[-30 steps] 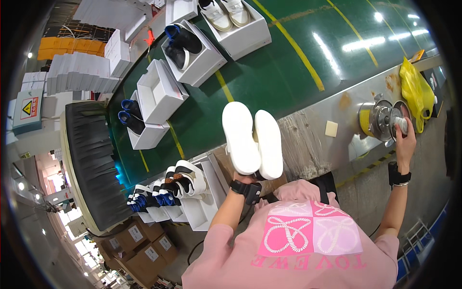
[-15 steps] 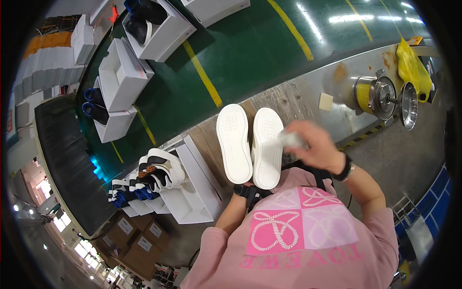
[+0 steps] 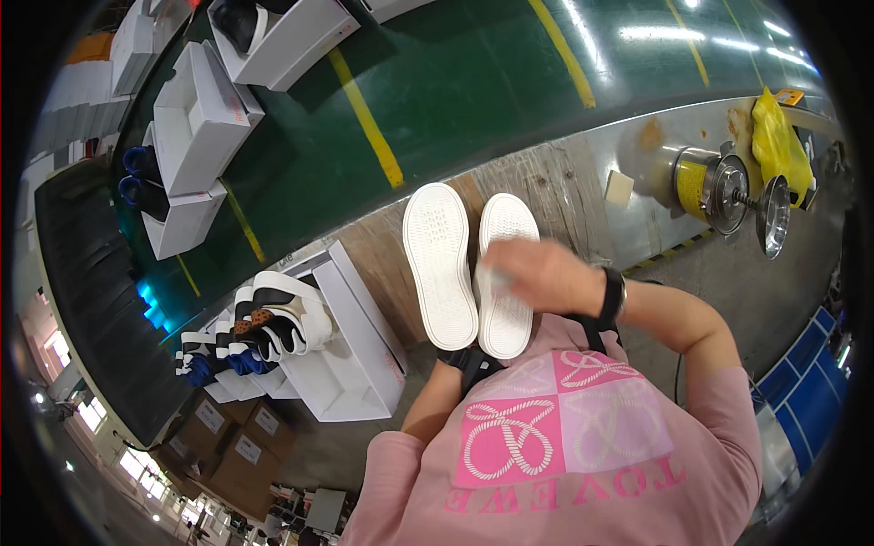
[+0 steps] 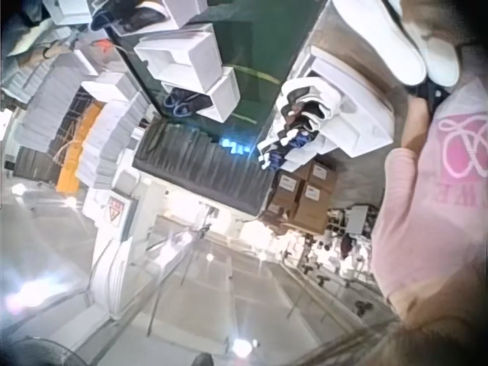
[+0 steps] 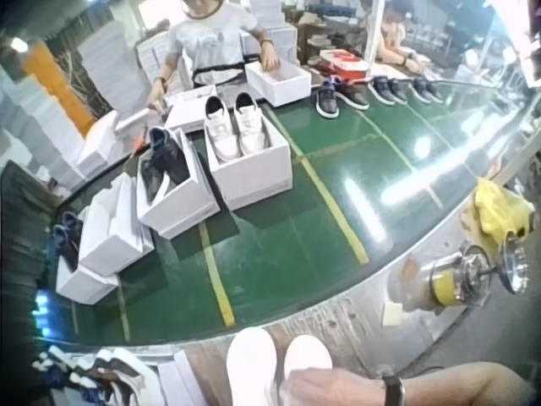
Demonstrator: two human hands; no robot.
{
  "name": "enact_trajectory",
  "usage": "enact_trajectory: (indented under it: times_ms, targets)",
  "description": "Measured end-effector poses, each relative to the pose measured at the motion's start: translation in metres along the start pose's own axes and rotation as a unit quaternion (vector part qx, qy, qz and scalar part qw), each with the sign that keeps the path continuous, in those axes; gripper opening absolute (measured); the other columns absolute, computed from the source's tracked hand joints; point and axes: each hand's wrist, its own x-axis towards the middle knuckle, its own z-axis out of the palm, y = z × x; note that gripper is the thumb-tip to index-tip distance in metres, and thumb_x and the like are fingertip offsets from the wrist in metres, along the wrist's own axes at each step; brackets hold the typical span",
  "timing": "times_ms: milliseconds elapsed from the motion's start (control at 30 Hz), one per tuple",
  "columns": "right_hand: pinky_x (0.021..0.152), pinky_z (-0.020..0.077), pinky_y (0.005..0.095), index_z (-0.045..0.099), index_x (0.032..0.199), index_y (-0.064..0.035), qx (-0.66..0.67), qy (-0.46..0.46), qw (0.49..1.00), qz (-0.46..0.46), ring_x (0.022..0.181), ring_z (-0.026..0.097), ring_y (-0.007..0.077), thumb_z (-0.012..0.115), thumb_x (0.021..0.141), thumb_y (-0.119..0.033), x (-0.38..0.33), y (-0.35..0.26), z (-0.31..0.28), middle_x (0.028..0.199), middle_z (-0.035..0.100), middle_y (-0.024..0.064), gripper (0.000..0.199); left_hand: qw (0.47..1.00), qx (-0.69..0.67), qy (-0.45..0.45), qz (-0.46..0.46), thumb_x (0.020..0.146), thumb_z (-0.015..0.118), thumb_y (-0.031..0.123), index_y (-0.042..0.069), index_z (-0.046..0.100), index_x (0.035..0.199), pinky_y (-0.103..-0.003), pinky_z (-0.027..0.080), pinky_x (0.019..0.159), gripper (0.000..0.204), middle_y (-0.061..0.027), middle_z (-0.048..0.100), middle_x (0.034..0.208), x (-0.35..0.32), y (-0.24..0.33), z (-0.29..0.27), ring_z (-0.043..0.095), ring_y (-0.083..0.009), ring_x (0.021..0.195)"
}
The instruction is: Cleaning the soles of newly manufactured shoes with a sponge and chemical agent before packing.
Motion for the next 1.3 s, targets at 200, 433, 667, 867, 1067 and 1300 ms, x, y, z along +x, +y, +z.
enact_trajectory:
  times_ms: [200, 433, 667, 867, 1067, 1300]
  targets:
    - [0.087, 0.0572, 0.0433, 0.062, 0.117, -0.0041, 0.03, 0.123, 0.99, 0.06, 0.103, 0.066, 0.0376, 0.073, 0.086, -0.008, 0.043, 0.045, -0.001, 0.114, 0.066, 0.0178, 0.033, 1.0, -0.013, 0.014, -0.004, 0.101, 0.053, 0.048, 0.007, 0.049, 0.148, -0.053, 0.047, 0.11, 0.062, -0.0138, 0.057, 0.146, 0.014, 0.003, 0.001, 0.058, -0.0331, 0.13]
    - [0.084, 0.0584, 0.044, 0.061, 0.119, -0.0066, -0.005, -0.008, 0.999, -0.052, 0.101, 0.068, 0.0359, 0.074, 0.084, -0.013, 0.021, 0.013, 0.003, 0.114, 0.067, 0.0159, 0.039, 1.0, -0.017, 0.016, -0.005, 0.101, 0.052, 0.049, 0.007, 0.049, 0.148, -0.053, 0.047, 0.11, 0.063, -0.014, 0.057, 0.146, -0.01, -0.004, -0.014, 0.058, -0.0333, 0.13]
    - [0.079, 0.0585, 0.0407, 0.059, 0.125, -0.002, 0.042, 0.105, 0.987, 0.114, 0.097, 0.068, 0.0388, 0.076, 0.088, -0.014, 0.058, 0.064, 0.001, 0.118, 0.066, 0.02, 0.042, 0.999, -0.023, 0.02, -0.012, 0.101, 0.052, 0.049, 0.007, 0.049, 0.148, -0.053, 0.047, 0.11, 0.063, -0.0142, 0.057, 0.146, 0.013, -0.013, -0.009, 0.058, -0.0335, 0.13]
    - [0.074, 0.0574, 0.0347, 0.061, 0.127, -0.0008, 0.093, 0.175, 0.953, 0.23, 0.088, 0.07, 0.0269, 0.077, 0.089, -0.015, 0.033, 0.071, -0.004, 0.107, 0.07, 0.0194, 0.044, 0.999, -0.024, 0.016, -0.021, 0.101, 0.051, 0.049, 0.007, 0.049, 0.148, -0.053, 0.047, 0.11, 0.063, -0.0144, 0.057, 0.146, 0.005, -0.008, -0.013, 0.058, -0.0336, 0.13]
    - [0.074, 0.0557, 0.0341, 0.063, 0.121, -0.0018, 0.16, 0.223, 0.906, 0.321, 0.088, 0.07, 0.0273, 0.076, 0.089, -0.015, -0.02, 0.038, 0.005, 0.104, 0.07, 0.0163, 0.037, 0.999, -0.038, 0.025, -0.028, 0.102, 0.05, 0.05, 0.007, 0.049, 0.148, -0.053, 0.047, 0.11, 0.063, -0.0145, 0.057, 0.147, 0.005, -0.013, -0.022, 0.058, -0.0338, 0.131]
    - [0.094, 0.0539, 0.0382, 0.061, 0.122, -0.0052, 0.132, 0.143, 0.971, 0.139, 0.111, 0.067, 0.0334, 0.08, 0.083, -0.01, -0.074, -0.021, 0.007, 0.119, 0.066, 0.0172, 0.043, 0.998, -0.041, 0.033, -0.03, 0.102, 0.05, 0.05, 0.007, 0.05, 0.148, -0.053, 0.047, 0.11, 0.064, -0.0147, 0.056, 0.147, -0.004, -0.014, -0.033, 0.057, -0.034, 0.131]
